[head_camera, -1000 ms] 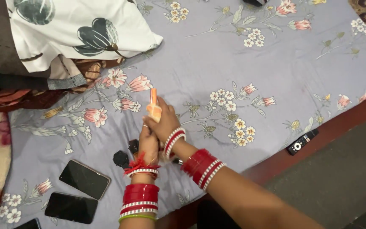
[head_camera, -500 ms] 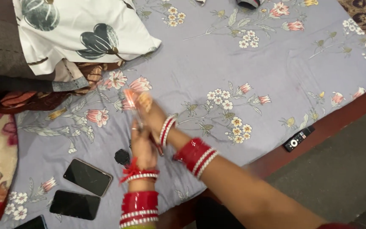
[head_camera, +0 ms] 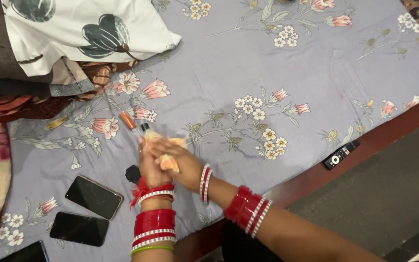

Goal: Cleaning a shelf of cosmetics and then managing an electric iron and its power cord.

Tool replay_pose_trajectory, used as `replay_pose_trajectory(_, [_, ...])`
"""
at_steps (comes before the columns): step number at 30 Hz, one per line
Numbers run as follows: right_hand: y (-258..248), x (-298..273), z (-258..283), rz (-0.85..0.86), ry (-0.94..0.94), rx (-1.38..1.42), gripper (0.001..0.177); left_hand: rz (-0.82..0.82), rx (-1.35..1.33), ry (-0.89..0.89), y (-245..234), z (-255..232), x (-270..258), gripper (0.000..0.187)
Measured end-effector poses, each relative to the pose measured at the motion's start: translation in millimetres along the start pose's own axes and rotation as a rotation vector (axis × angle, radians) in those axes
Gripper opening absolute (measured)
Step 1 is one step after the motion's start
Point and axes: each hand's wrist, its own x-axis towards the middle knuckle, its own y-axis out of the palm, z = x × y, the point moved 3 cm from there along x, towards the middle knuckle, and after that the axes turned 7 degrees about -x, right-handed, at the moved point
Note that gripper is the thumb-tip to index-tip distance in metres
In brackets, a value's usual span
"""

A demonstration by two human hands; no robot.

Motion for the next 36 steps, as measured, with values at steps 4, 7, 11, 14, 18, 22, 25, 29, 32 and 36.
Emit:
replay_pose_trajectory(4, [0, 9, -67, -0.051, 0.394, 0.162, 0.056, -0.539, 0.701, 0.057, 115, 27, -42, 0.059])
replay_pose_trajectory(7, [0, -11, -152, -0.253, 0.373, -0.145, 0.024, -0.499, 0.605, -0.033, 90, 23, -50, 0.057])
replay_pose_trajectory(11, [-36, -36, -160, -0.112, 0.842, -0.328, 0.025, -0.754, 0.632, 0.01, 55, 6, -71, 0.057])
replay_pose_trajectory(14, [-34, -49, -131, 0.068, 1.068, -0.302, 0.037, -0.765, 0.69, 0.039, 47, 4, -80, 0.051])
replay_pose_trajectory(18, [6, -64, -114, 0.329, 1.101, -0.316, 0.065, -0.724, 0.711, 0.056, 31, 3, -81, 0.031])
replay_pose_trajectory(22, [47, -70, -147, 0.244, 0.924, -0.409, 0.062, -0.725, 0.811, 0.027, 17, 3, -81, 0.026])
replay_pose_trajectory(25, [57, -57, -160, 0.233, 0.842, -0.445, 0.049, -0.778, 0.785, 0.042, 12, 0, -84, 0.019])
replay_pose_trajectory(29, [57, -22, -144, 0.242, 0.748, -0.424, 0.046, -0.803, 0.742, 0.071, -1, -1, -87, 0.019])
replay_pose_trajectory(32, [68, -10, -145, 0.295, 0.752, -0.441, 0.052, -0.772, 0.719, 0.074, -14, 0, -82, 0.021])
replay_pose_trajectory(36, [91, -12, -170, 0.287, 0.809, -0.436, 0.046, -0.847, 0.707, 0.083, 4, 1, -78, 0.02])
